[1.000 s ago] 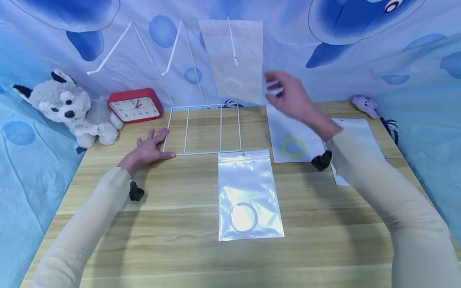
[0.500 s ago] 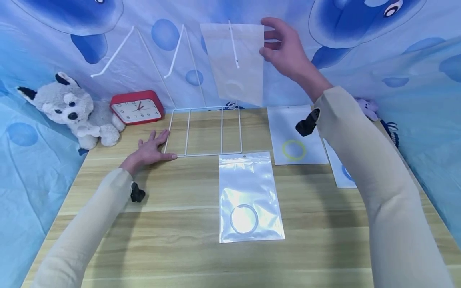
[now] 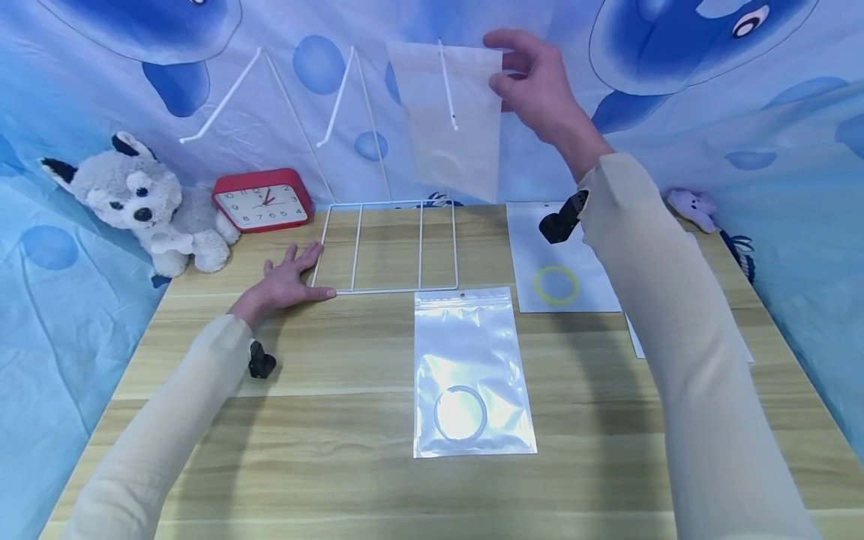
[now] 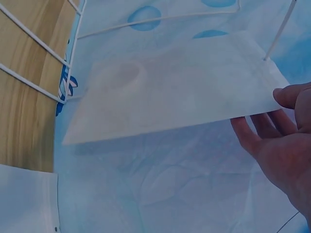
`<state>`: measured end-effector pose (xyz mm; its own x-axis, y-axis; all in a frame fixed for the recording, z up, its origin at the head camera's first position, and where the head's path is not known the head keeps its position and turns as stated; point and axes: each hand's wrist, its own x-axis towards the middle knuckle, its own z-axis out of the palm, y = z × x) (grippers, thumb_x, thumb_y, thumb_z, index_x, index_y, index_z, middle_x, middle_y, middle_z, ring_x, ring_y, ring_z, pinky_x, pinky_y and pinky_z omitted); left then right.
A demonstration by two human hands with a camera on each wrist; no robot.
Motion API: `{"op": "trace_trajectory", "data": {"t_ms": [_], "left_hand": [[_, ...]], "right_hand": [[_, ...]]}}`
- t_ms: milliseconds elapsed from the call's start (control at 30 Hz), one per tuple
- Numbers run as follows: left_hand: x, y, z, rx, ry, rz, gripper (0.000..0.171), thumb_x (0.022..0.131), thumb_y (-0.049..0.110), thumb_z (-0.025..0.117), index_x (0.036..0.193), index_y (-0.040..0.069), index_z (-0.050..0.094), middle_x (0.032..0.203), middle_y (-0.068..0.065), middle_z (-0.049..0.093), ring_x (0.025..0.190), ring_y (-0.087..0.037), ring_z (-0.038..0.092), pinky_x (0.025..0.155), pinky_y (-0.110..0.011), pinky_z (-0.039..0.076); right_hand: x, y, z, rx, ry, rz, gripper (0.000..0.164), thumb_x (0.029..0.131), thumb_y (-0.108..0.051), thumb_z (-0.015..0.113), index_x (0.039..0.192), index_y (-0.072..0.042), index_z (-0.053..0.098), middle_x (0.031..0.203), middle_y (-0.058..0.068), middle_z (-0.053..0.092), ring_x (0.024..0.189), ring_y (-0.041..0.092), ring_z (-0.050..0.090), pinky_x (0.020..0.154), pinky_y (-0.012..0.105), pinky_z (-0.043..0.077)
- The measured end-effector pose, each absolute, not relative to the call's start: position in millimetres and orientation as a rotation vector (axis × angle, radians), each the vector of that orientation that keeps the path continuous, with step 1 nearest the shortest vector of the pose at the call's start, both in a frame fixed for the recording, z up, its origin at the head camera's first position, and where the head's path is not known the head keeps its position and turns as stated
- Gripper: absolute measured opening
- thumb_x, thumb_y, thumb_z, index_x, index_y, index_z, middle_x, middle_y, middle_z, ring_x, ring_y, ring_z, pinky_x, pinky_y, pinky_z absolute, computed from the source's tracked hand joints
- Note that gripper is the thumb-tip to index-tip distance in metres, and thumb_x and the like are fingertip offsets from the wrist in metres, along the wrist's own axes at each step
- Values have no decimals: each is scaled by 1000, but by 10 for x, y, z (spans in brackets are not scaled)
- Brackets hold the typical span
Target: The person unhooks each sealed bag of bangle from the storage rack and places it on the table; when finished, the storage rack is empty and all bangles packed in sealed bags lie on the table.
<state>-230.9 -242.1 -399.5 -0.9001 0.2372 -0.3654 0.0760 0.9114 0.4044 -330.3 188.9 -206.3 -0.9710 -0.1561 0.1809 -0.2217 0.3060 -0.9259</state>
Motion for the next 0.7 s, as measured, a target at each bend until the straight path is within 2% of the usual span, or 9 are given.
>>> {"op": "trace_trajectory", "data": {"t_ms": [300,467,700], "left_hand": [[-2313,-2438,-4035,220,2653,543,107,87,58,69,162,15,6,167,-8,0,148,-38,-18,107,-68,-18],[-2311,-2432,-4042,222,2657,539,106,87,57,69,162,15,6,167,-9,1,148,-39,-18,107,-68,-18],[-2321,-2406,-4025,222,2656,527,106,88,57,68,162,14,6,167,-10,1,148,-40,-17,108,-69,-17]], "right_hand": [[-3395,1797,-2054,347,-2477,1985,45,105,-11,50,147,-27,51,145,5,49,129,22,47,108,38,42],[-3405,1767,-2072,326,-2403,2159,43,104,-11,52,144,-25,55,145,3,47,130,22,45,108,37,41],[-3350,1781,-2044,323,-2437,2154,42,106,-12,45,144,-26,55,145,3,45,129,22,45,108,39,41]]}}
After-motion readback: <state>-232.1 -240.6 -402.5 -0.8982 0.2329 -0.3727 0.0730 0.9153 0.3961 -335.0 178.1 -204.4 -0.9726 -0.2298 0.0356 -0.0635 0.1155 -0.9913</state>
